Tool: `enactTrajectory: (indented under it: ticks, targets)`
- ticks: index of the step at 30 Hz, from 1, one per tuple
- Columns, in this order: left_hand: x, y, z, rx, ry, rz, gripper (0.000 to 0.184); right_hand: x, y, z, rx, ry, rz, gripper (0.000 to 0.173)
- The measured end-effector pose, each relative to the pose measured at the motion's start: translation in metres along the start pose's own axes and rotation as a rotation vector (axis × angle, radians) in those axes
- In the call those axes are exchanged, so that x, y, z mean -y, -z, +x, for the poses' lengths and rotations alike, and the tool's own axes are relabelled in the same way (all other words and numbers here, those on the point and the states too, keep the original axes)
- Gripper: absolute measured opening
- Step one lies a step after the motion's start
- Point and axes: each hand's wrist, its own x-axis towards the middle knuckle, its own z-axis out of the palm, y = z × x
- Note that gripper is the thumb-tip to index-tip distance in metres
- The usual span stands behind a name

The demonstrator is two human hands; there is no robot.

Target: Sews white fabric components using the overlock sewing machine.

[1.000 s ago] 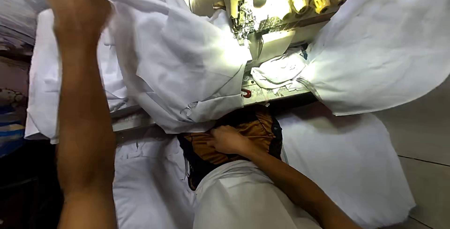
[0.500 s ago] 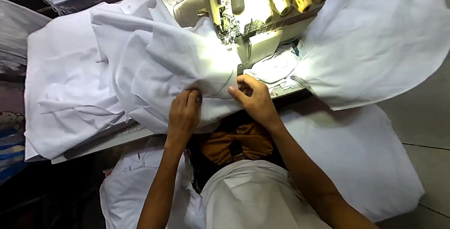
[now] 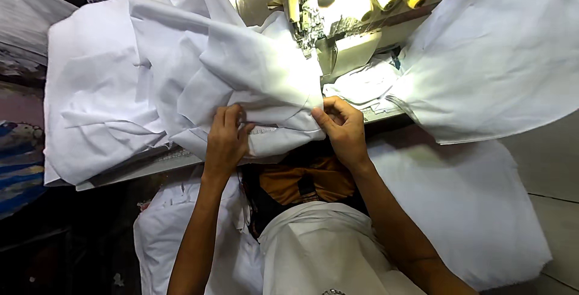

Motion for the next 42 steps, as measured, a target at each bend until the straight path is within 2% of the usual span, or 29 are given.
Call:
enactTrajectory:
  ticks: [4, 12, 14, 18, 21, 24, 27, 30, 34, 36, 40, 42]
  targets:
    - [-0.001, 0.005, -0.007, -0.037, -0.047, 0.126, 0.019, -0.001, -0.002, -0.001, 0.001, -0.015, -0.007, 0.012]
    - [-0.047, 0.052, -0.018, -0.458, -0.031, 0.04, 0.02, 0.001, -0.004, -0.005, -0.041, -0.021, -0.062, 0.014]
    - [-0.069, 0.057, -0.015, -0.42, -0.031, -0.042, 0.026, 0.005, -0.006, -0.007, -0.044, -0.034, -0.041, 0.014]
    - [-0.109, 0.061, -0.006, -0.144, -0.014, 0.021, 0.056, 0.013, -0.008, -0.009, -0.045, -0.04, -0.025, 0.014]
    - [-0.111, 0.047, -0.003, -0.11, -0.126, 0.265, 0.048, 0.008, -0.008, -0.009, -0.047, -0.053, -0.029, 0.014]
    - [-0.096, 0.039, 0.0, -0.233, -0.22, 0.339, 0.025, 0.002, -0.007, -0.008, -0.05, -0.067, -0.042, 0.014]
    - [-0.084, 0.044, 0.013, -0.448, -0.26, 0.218, 0.011, 0.0, -0.006, -0.007, -0.053, -0.051, -0.052, 0.013]
    - [-0.087, 0.067, 0.032, -0.451, -0.255, -0.06, 0.009, 0.006, -0.006, -0.007, -0.057, -0.037, -0.054, 0.012]
    - [-0.114, 0.067, 0.06, -0.591, -0.213, -0.255, 0.012, 0.02, -0.01, -0.01, -0.062, -0.04, -0.026, 0.013]
    - [-0.129, 0.064, 0.065, -0.537, -0.169, -0.341, 0.015, 0.024, -0.011, -0.012, -0.067, -0.041, 0.001, 0.013]
    - [-0.144, 0.053, 0.048, -0.268, -0.054, -0.37, 0.015, 0.019, -0.009, -0.014, -0.079, -0.032, 0.005, 0.014]
    - [-0.142, 0.035, 0.026, -0.129, -0.013, -0.295, 0.032, 0.011, -0.008, -0.015, -0.084, -0.034, 0.002, 0.012]
